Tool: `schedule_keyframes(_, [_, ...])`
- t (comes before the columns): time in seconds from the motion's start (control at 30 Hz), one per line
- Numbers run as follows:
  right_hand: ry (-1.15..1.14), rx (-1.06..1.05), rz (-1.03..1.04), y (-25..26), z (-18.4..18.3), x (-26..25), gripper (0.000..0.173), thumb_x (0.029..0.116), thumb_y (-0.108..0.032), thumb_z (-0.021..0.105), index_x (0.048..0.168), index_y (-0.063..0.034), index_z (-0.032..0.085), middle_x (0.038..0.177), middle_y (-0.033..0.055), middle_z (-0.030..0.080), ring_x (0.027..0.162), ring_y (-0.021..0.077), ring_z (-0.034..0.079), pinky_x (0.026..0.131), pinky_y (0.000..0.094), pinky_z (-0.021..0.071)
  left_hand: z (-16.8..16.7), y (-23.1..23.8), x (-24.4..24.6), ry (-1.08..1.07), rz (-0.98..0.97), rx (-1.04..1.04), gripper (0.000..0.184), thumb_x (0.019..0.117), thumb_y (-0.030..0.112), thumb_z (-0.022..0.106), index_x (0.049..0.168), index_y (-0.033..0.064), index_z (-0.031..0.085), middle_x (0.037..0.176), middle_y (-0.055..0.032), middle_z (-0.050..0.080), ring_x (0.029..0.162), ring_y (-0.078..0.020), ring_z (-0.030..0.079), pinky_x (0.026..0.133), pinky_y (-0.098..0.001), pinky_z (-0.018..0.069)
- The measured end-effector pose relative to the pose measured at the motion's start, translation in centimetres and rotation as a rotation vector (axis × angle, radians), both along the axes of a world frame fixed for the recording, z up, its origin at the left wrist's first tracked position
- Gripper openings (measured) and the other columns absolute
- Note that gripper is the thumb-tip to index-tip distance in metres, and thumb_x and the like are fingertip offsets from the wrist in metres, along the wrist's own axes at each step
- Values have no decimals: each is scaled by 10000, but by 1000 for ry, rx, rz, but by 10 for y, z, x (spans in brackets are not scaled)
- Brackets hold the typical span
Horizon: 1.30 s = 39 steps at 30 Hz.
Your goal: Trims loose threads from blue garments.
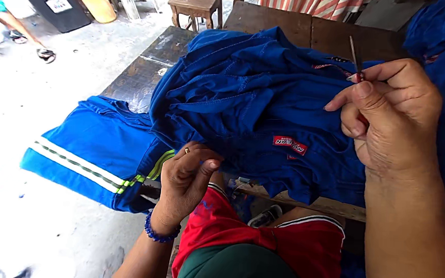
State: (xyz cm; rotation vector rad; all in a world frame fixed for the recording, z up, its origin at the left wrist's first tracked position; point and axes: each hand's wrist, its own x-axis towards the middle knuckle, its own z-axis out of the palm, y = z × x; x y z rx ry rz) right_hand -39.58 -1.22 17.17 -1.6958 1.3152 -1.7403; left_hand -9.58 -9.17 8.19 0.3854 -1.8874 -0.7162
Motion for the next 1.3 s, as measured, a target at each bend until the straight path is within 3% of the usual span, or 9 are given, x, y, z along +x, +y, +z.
schedule_keyframes(0.17, [41, -15, 8, 4, -4, 3, 136, 1040, -100, 555, 1166, -146, 529, 917, -65, 700, 551, -31, 524, 472, 95, 398, -4, 10, -17, 2, 239, -89, 136, 921, 165, 750, 989, 48, 749, 959, -32, 619, 962, -80, 576, 868, -205, 481])
schedule_keyframes(0.3, [81, -6, 49, 5, -4, 7, 160, 1027, -91, 557, 1175, -142, 527, 933, -59, 700, 563, -32, 519, 489, 95, 398, 1, 1, -49, -151, 379, -164, 333, 895, 315, 783, 1138, 87, 777, 968, -94, 602, 923, -228, 538, 840, -394, 423])
schedule_keyframes(0.47, [125, 111, 384, -1, -2, 29, 156, 1025, -234, 616, 1173, -201, 578, 1038, -82, 715, 644, -61, 562, 532, 90, 437, -4, -4, -54, 42, 239, -35, 61, 902, 139, 761, 918, 95, 800, 889, -16, 603, 930, -142, 523, 872, -331, 394])
schedule_keyframes(0.57, [124, 200, 516, -15, -9, 41, 130, 1009, -180, 623, 1130, -155, 582, 953, -85, 680, 642, -74, 525, 544, 79, 423, -19, 3, -43, 179, 177, -15, 57, 909, 95, 737, 870, 74, 772, 852, 3, 585, 906, -83, 518, 844, -240, 399])
schedule_keyframes(0.7, [282, 162, 357, -30, -11, 43, 142, 1004, -111, 594, 1130, -103, 530, 864, -74, 605, 610, -47, 502, 533, 94, 427, -26, 7, -32, 213, 162, -1, 81, 946, 120, 710, 887, 77, 746, 911, 4, 582, 941, -63, 533, 853, -202, 428])
schedule_keyframes(0.87, [409, 20, 261, -29, -22, 50, 450, 758, -222, 878, 1095, -41, 641, 1026, -12, 642, 895, -19, 630, 749, 118, 562, -1, 5, -36, 306, 130, -16, 61, 959, 121, 702, 907, 99, 727, 945, 32, 568, 952, -21, 543, 842, -155, 450])
schedule_keyframes(1.03, [456, -156, 74, -35, -26, 52, 103, 790, -38, 767, 853, 22, 712, 888, 31, 675, 796, -43, 595, 706, 73, 493, 16, 3, -47, 379, 115, -33, 39, 952, 97, 706, 926, 87, 732, 959, 29, 573, 950, -17, 558, 832, -147, 470])
schedule_keyframes(1.17, [212, -148, 69, -39, -21, 45, 138, 803, 0, 753, 892, -91, 700, 843, -96, 688, 730, -55, 613, 655, 114, 529, 1, 11, -60, 338, 345, 16, 207, 892, 282, 807, 975, 149, 672, 906, 58, 637, 885, -22, 617, 824, -207, 539])
schedule_keyframes(1.3, [75, -112, 90, -38, -15, 44, 175, 827, -8, 747, 917, -157, 731, 842, -127, 706, 719, -44, 629, 658, 126, 541, 0, 2, -78, 25, 724, -54, 607, 762, 631, 795, 943, 68, 659, 926, -97, 680, 937, -274, 602, 846, -478, 424])
